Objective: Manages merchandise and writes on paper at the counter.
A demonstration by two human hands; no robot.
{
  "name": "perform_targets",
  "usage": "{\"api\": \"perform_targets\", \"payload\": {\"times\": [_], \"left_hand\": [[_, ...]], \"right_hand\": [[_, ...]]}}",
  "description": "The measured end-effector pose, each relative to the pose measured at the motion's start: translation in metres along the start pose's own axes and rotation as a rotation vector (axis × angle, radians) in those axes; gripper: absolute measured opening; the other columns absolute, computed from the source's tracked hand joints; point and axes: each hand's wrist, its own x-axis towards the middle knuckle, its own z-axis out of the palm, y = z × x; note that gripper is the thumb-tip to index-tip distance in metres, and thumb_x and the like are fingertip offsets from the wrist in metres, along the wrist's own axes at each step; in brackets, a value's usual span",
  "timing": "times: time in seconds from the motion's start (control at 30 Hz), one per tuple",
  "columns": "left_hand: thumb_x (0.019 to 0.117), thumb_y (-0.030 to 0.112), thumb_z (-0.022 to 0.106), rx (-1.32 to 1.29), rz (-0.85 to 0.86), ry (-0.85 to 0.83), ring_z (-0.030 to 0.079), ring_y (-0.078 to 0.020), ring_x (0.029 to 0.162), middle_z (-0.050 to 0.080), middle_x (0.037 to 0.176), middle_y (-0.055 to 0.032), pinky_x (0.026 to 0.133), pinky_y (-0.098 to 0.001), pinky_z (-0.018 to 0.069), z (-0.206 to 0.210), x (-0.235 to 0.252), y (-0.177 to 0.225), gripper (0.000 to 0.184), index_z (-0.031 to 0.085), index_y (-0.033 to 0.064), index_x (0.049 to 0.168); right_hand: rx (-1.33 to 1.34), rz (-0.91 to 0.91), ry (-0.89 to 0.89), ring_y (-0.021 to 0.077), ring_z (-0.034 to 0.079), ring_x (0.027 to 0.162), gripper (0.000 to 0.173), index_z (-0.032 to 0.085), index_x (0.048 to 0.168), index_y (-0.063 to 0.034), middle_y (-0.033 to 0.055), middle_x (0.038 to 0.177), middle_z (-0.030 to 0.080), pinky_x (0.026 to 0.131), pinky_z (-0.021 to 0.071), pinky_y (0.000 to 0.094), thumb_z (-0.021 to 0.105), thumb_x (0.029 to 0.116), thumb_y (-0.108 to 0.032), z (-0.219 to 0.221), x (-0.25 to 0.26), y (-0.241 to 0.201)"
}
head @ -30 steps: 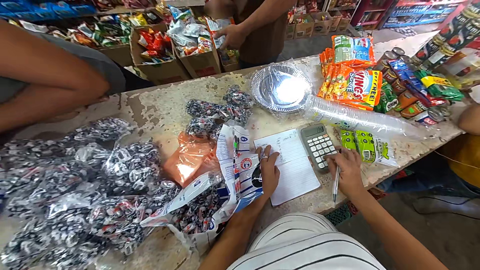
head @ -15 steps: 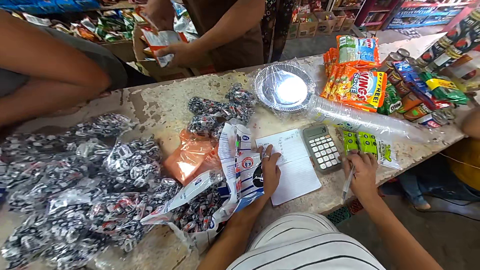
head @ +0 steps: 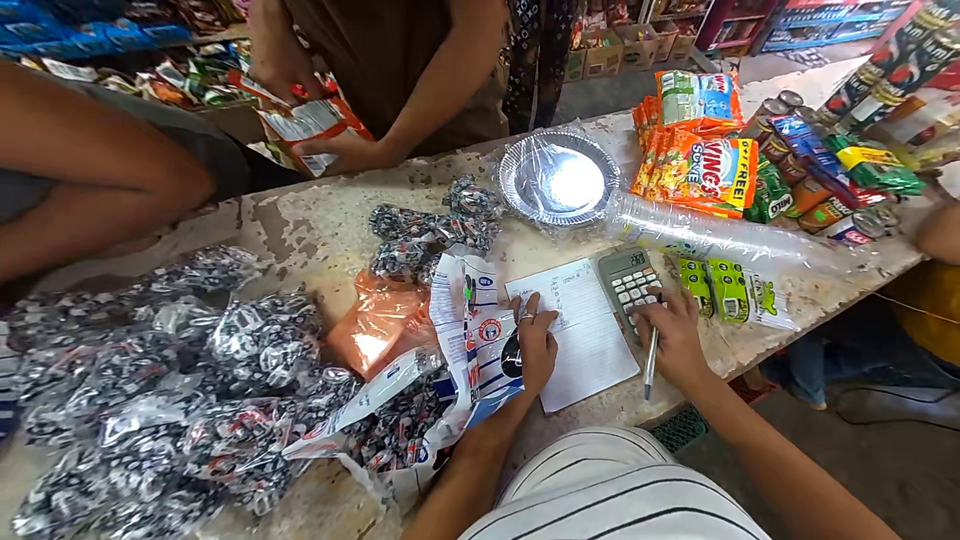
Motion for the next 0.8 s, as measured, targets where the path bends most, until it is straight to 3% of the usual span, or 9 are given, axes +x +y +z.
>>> {"api": "perform_targets", "payload": {"times": [0.23, 0.33, 0.4, 0.57, 0.8], "left_hand": [[0.083, -0.014, 0.06, -0.016, -0.033, -0.01, 0.048, -0.0566, 0.132, 0.057, 0.138, -0.0341, 0.109, -0.0532, 0.0443, 0.001, 0.001, 0.0, 0.029, 0.075, -0.0051, 0.106], [0.0826, -0.015, 0.06, -0.037, -0.031, -0.007, 0.05, -0.0568, 0.131, 0.057, 0.136, -0.0353, 0.109, -0.0535, 0.044, 0.0, 0.001, 0.002, 0.026, 0.075, -0.0066, 0.102], [0.0829, -0.015, 0.06, -0.057, -0.055, -0.015, 0.051, -0.0565, 0.13, 0.058, 0.135, -0.036, 0.109, -0.0544, 0.0434, -0.001, 0.002, 0.005, 0.023, 0.075, -0.0073, 0.098], [0.0828, -0.017, 0.06, -0.097, -0.068, -0.002, 0.049, -0.0572, 0.131, 0.056, 0.136, -0.0377, 0.109, -0.0534, 0.0438, 0.0, 0.003, 0.007, 0.02, 0.074, -0.0089, 0.095], [0.0816, -0.017, 0.06, -0.082, -0.022, 0.017, 0.048, -0.0584, 0.131, 0.057, 0.134, -0.0389, 0.11, -0.0531, 0.0422, -0.002, 0.002, 0.007, 0.019, 0.074, -0.0089, 0.091]], "right_hand": [[-0.02, 0.032, -0.052, 0.0194, 0.061, 0.126, 0.021, 0.074, 0.101, -0.0221, -0.009, 0.103, 0.074, 0.118, 0.0257, 0.0643, 0.054, 0.1024, -0.026, -0.003, 0.002, 0.003], [-0.002, 0.034, 0.014, 0.0272, 0.059, 0.127, 0.022, 0.074, 0.104, -0.0165, 0.0006, 0.112, 0.073, 0.115, 0.0287, 0.0655, 0.054, 0.1031, -0.026, -0.024, 0.002, 0.005], [-0.014, 0.055, 0.084, 0.0298, 0.061, 0.125, 0.022, 0.074, 0.101, -0.0128, 0.0027, 0.109, 0.074, 0.115, 0.0287, 0.0664, 0.054, 0.1025, -0.023, -0.038, -0.001, 0.012], [-0.12, 0.093, 0.047, 0.0244, 0.064, 0.118, 0.022, 0.074, 0.095, -0.0172, -0.0004, 0.104, 0.074, 0.117, 0.0292, 0.0609, 0.055, 0.1011, -0.026, -0.035, -0.021, 0.045], [0.071, 0.035, 0.116, 0.0228, 0.064, 0.12, 0.021, 0.075, 0.094, -0.0167, -0.0011, 0.105, 0.074, 0.117, 0.0301, 0.0612, 0.055, 0.1001, -0.022, -0.039, -0.006, 0.009]]}}
